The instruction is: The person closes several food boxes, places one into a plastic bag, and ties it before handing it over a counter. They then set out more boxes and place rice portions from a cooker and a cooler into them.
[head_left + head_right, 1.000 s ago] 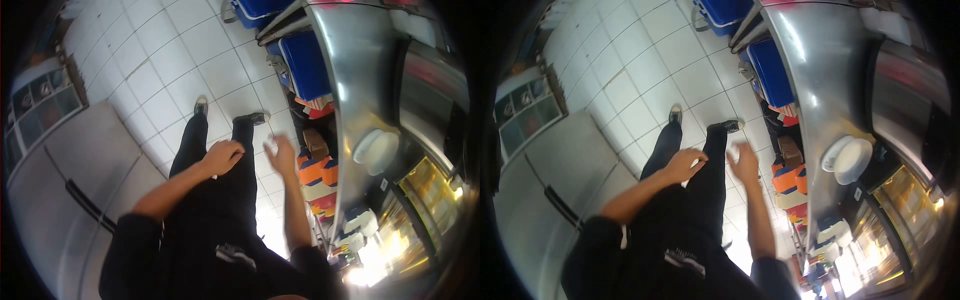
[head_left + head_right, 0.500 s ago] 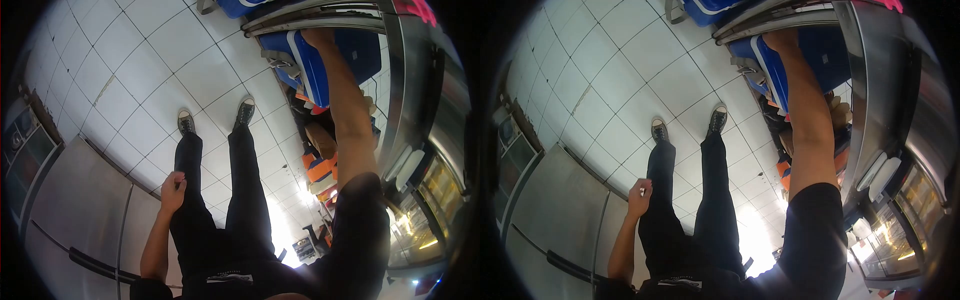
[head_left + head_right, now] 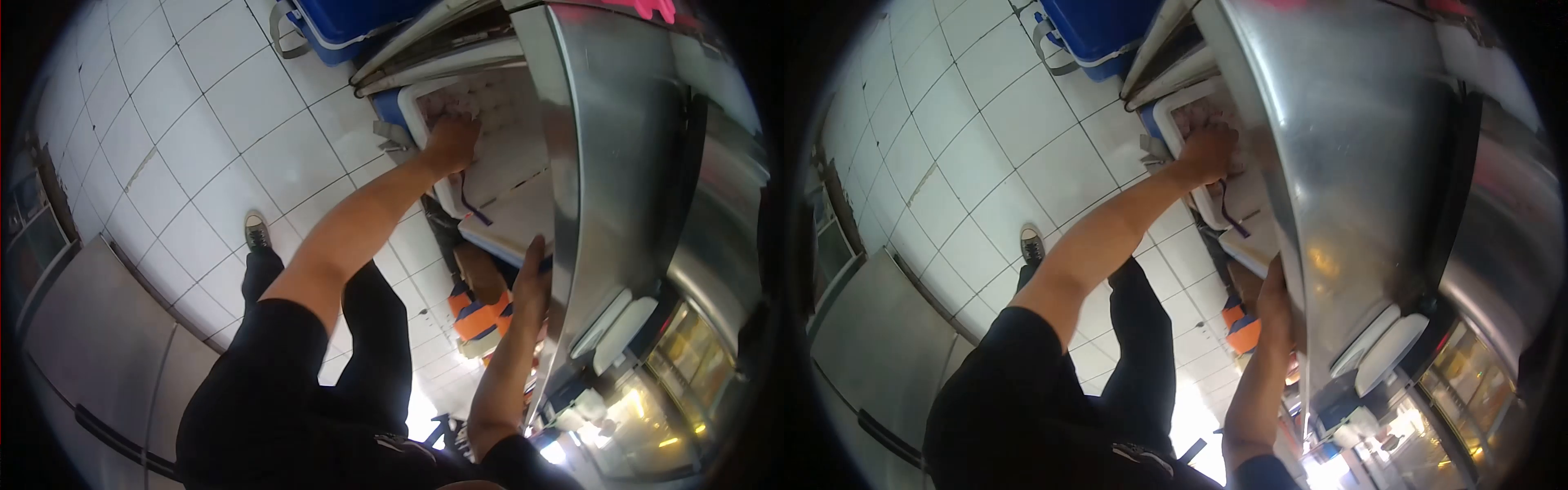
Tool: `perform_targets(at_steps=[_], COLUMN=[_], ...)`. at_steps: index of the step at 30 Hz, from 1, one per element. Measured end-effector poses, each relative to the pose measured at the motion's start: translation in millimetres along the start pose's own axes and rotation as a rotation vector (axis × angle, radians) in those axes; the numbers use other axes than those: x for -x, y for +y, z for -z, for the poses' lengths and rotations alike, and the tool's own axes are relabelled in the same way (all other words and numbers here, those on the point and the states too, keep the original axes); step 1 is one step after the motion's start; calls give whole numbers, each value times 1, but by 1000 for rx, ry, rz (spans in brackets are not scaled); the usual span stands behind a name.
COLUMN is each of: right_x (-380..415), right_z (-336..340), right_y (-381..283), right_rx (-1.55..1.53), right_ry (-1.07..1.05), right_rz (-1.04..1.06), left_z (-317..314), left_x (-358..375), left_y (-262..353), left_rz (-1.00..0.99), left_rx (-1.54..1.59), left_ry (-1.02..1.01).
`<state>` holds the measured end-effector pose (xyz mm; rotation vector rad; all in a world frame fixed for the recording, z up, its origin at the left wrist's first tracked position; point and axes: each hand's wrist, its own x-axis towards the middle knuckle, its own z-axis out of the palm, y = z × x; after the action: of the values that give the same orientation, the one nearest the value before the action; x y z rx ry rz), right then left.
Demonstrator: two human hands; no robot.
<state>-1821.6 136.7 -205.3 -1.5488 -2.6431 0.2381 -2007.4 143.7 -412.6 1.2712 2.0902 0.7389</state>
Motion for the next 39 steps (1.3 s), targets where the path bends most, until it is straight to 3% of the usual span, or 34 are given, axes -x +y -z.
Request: perform_targets(at_steps=[1, 3, 5, 6, 7, 8, 10, 12, 14, 15, 17, 18, 19, 20, 21, 24, 28, 35, 39], right_x=[2, 6, -4, -6, -3, 4, 31, 109, 123, 118, 49, 1, -51, -102, -145, -236, -285, -280, -235], right_z=[-2, -5, -7, -5, 1, -5, -22, -74, -111, -151, -204, -215, -261, -286, -307, -331, -352, -351, -333], right_y=[9, 16, -17, -39, -58, -65, -72, -75, -82, -72, -73, -72, -44, -24, -9, -10, -8, -15, -17], right_rx=[-2, 1, -94, -191, 115, 108, 51, -385, -318, -388, -378, -234, -313, -83, -101, -223, -316, -487, -631], right_ry=[10, -3, -10, 18, -31, -26, 340, 468, 76, 40, 64, 88, 332, 446, 455, 358, 313, 314, 331], right_rz=[10, 20, -72, -189, -241, -249, 181, -60, 66, -69, -269, -217, -78, 52, 45, -57, -120, -192, -243], left_z=[-5, -22, -35, -30, -17, 17, 43, 64, 75, 80, 93, 99, 109, 122, 131, 140, 150, 146, 147], left_x=[-15, -26, -13, -1, 15, 34, 56, 51, 45, 43, 38, 37, 35, 35, 36, 37, 33, 38, 49], left_y=[10, 31, 53, 48, 60, 72, 78, 68, 73, 76, 80, 81, 81, 79, 77, 72, 70, 79, 95], left_rz=[13, 232, 110, -165, -215, -201, -263, -467, -523, -549, -700, -808, -835, -782, -723, -815, -846, -876, -757], left_rx=[2, 134, 671, 1065, 1428, 1325, 1289, 1090, 927, 772, 721, 681, 674, 640, 601, 618, 548, 650, 525], left_ry=[18, 14, 111, 7, -96, -182, -291, -421, -447, -437, -416, -378, -389, -532, -672, -569, -664, -613, -689])
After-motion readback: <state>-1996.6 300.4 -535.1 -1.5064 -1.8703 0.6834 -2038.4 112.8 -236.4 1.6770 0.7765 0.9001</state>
